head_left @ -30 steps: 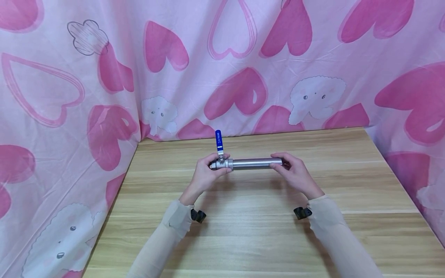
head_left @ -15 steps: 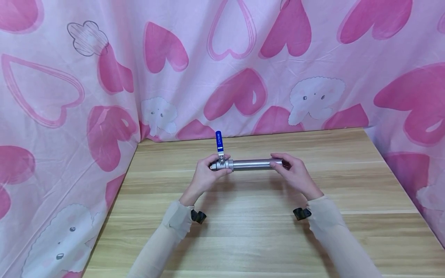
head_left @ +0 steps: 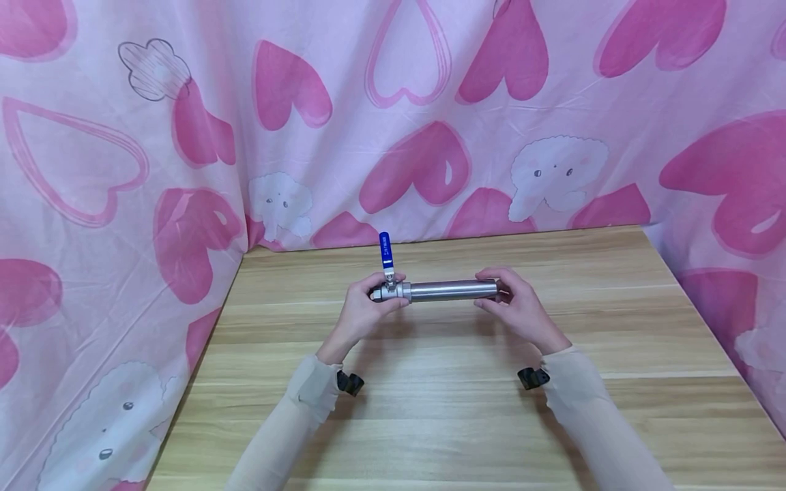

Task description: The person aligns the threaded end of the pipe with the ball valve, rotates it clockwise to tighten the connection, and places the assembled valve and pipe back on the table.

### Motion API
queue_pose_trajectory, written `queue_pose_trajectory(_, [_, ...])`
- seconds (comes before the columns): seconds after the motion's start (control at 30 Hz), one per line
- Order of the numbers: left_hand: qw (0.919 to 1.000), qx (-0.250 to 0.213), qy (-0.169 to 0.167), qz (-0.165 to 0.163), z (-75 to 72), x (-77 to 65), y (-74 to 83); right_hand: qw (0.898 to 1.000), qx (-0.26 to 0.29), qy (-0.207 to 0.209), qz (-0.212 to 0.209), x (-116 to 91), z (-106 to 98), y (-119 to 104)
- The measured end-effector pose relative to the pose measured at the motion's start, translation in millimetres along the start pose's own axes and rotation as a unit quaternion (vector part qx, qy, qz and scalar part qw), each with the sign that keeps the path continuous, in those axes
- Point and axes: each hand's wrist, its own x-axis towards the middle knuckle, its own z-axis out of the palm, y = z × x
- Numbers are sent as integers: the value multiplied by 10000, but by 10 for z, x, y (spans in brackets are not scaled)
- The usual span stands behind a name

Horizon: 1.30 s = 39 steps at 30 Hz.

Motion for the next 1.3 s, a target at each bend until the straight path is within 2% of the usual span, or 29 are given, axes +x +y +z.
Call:
queue_pose_trajectory(0.27, [10000, 6, -6, -63, -4, 8, 5, 9998, -122, 22, -141, 11, -2, 9])
queue_pose_trajectory(1.0, [9996, 33, -106, -243, -9, 14, 21, 9998, -167, -31, 49, -6, -22, -4])
queue_pose_trajectory(1.1, [9994, 82, -122, -306, -11, -4, 77, 9998, -165, -28, 57, -5, -17, -2])
queue_pose_trajectory(1.3, [9995, 132, -154, -243, -26, -104, 324, 9998, -145, -4, 115, -1, -10, 18])
